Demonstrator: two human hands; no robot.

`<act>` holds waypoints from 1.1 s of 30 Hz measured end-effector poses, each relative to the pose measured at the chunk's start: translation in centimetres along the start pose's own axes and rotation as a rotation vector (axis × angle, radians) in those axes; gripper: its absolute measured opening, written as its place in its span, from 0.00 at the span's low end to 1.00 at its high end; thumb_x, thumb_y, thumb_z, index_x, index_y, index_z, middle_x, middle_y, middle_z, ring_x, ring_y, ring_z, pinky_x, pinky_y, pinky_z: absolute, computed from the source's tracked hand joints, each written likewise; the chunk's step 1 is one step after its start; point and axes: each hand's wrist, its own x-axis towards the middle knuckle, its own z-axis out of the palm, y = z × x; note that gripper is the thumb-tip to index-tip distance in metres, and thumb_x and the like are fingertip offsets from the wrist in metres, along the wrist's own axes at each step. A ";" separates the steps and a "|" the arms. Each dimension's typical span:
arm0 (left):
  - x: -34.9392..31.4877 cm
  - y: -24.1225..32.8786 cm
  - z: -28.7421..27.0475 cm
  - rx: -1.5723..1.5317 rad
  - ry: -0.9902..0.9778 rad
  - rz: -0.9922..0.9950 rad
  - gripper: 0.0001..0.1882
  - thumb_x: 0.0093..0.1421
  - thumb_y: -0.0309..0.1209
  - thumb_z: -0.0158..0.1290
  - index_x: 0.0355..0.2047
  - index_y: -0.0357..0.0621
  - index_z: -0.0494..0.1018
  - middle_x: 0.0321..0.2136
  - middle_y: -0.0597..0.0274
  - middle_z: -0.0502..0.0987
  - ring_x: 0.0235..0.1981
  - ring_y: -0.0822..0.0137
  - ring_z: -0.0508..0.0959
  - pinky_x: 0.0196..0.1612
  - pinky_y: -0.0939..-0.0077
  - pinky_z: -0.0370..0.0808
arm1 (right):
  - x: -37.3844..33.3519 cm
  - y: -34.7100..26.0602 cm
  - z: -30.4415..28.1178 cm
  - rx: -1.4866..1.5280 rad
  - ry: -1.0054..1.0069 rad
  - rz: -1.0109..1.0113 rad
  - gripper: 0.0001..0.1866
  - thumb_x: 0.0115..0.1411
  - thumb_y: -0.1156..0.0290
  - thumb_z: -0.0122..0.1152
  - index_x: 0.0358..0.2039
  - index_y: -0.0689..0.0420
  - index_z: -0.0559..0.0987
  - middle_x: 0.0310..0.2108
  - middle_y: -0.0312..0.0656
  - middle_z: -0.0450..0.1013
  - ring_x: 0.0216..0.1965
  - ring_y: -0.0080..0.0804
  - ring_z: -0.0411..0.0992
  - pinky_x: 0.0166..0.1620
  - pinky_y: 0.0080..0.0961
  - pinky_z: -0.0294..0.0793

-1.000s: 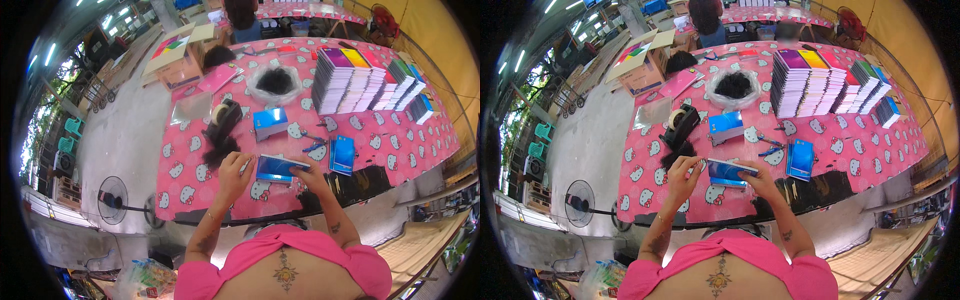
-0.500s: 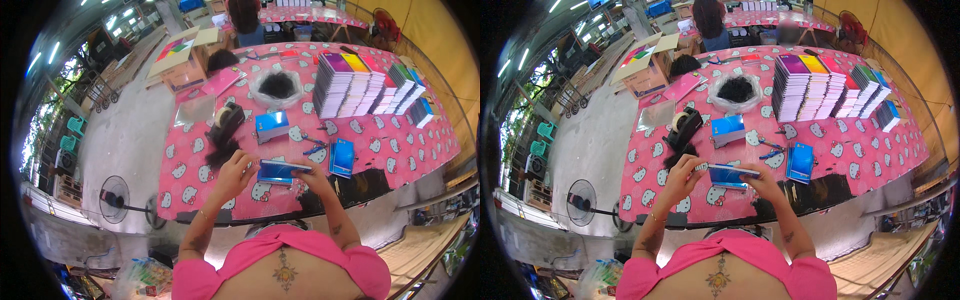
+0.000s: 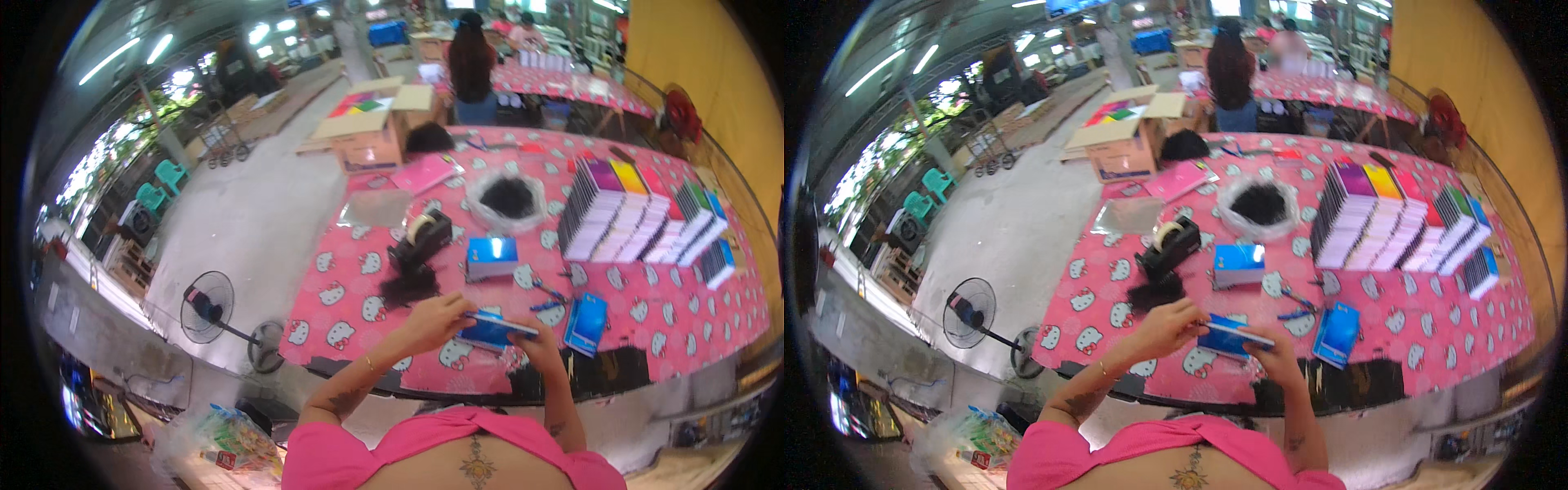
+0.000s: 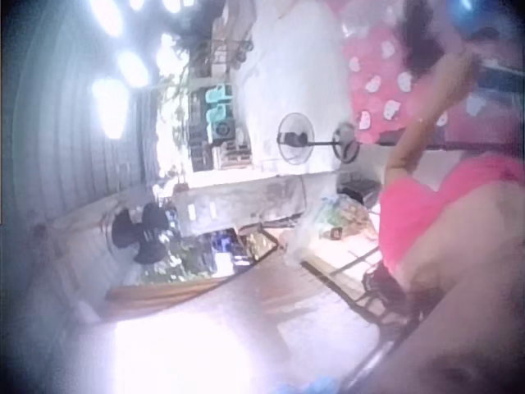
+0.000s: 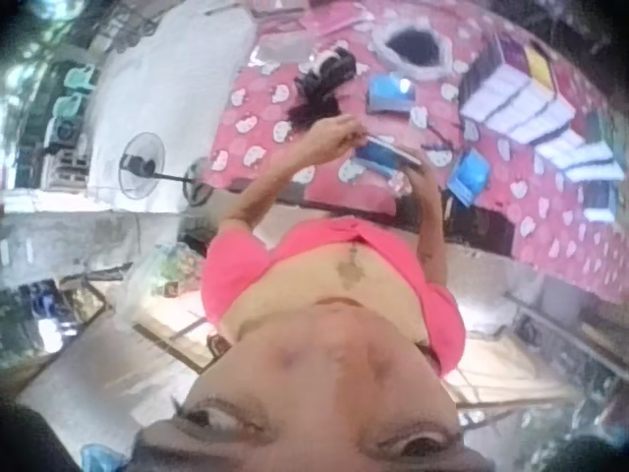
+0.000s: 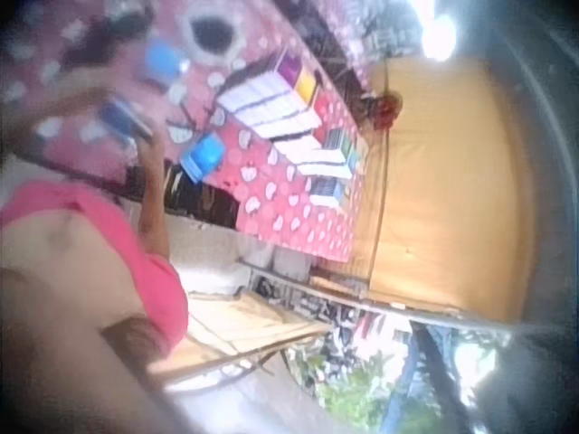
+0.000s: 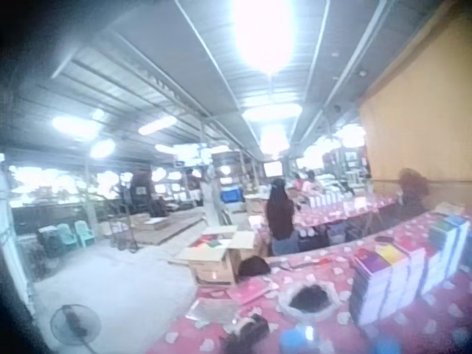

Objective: The person applies pieces of adhesive tape to the edges of small blue notebooks and then stacks the finished notebooks.

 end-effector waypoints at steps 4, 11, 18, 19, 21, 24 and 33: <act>-0.4 -0.8 -1.0 0.115 -0.054 -0.045 0.11 0.62 0.37 0.56 0.40 0.44 0.75 0.32 0.55 0.74 0.31 0.51 0.78 0.33 0.62 0.75 | 0.7 -1.2 0.7 -0.051 -0.054 0.002 0.17 0.59 0.78 0.64 0.50 0.59 0.80 0.40 0.33 0.78 0.40 0.19 0.72 0.45 0.20 0.71; 1.0 -0.5 0.4 -0.026 -0.030 -0.004 0.11 0.62 0.38 0.56 0.38 0.44 0.73 0.32 0.57 0.74 0.30 0.54 0.76 0.33 0.63 0.73 | 0.9 -0.6 -0.1 0.112 -0.029 -0.015 0.17 0.58 0.82 0.63 0.50 0.61 0.80 0.41 0.36 0.78 0.42 0.20 0.73 0.44 0.19 0.73; 1.6 -0.1 0.8 0.381 0.032 -0.022 0.23 0.64 0.49 0.50 0.51 0.45 0.71 0.51 0.54 0.71 0.56 0.50 0.69 0.57 0.46 0.61 | 1.1 -0.5 1.2 0.208 0.089 -0.003 0.18 0.59 0.79 0.64 0.50 0.62 0.79 0.40 0.37 0.77 0.39 0.21 0.73 0.41 0.20 0.74; 1.4 0.0 1.9 0.452 0.096 -0.033 0.28 0.64 0.51 0.48 0.55 0.43 0.68 0.56 0.52 0.67 0.60 0.51 0.63 0.60 0.42 0.54 | 1.2 -0.7 1.7 0.237 0.134 0.004 0.17 0.59 0.79 0.64 0.50 0.62 0.79 0.40 0.36 0.77 0.38 0.21 0.73 0.41 0.20 0.74; 0.4 0.6 5.3 0.595 0.210 -0.068 0.37 0.64 0.57 0.43 0.62 0.39 0.62 0.66 0.50 0.57 0.69 0.51 0.51 0.65 0.35 0.42 | 1.0 -1.1 2.3 0.307 0.222 0.033 0.17 0.59 0.79 0.64 0.50 0.62 0.79 0.39 0.35 0.76 0.36 0.20 0.72 0.40 0.20 0.74; -2.9 0.7 8.8 0.520 0.105 -0.089 0.43 0.64 0.59 0.40 0.67 0.37 0.53 0.71 0.50 0.48 0.72 0.53 0.45 0.66 0.32 0.34 | 0.8 -1.6 2.1 0.282 0.304 0.073 0.18 0.58 0.79 0.64 0.50 0.62 0.78 0.38 0.34 0.76 0.36 0.19 0.71 0.38 0.19 0.72; -1.2 1.0 6.3 0.547 -0.038 -0.091 0.43 0.65 0.57 0.41 0.68 0.36 0.50 0.70 0.44 0.48 0.72 0.47 0.45 0.65 0.28 0.33 | 0.9 -3.4 1.8 0.233 0.262 0.063 0.19 0.57 0.80 0.63 0.50 0.62 0.78 0.35 0.33 0.75 0.34 0.19 0.71 0.38 0.18 0.72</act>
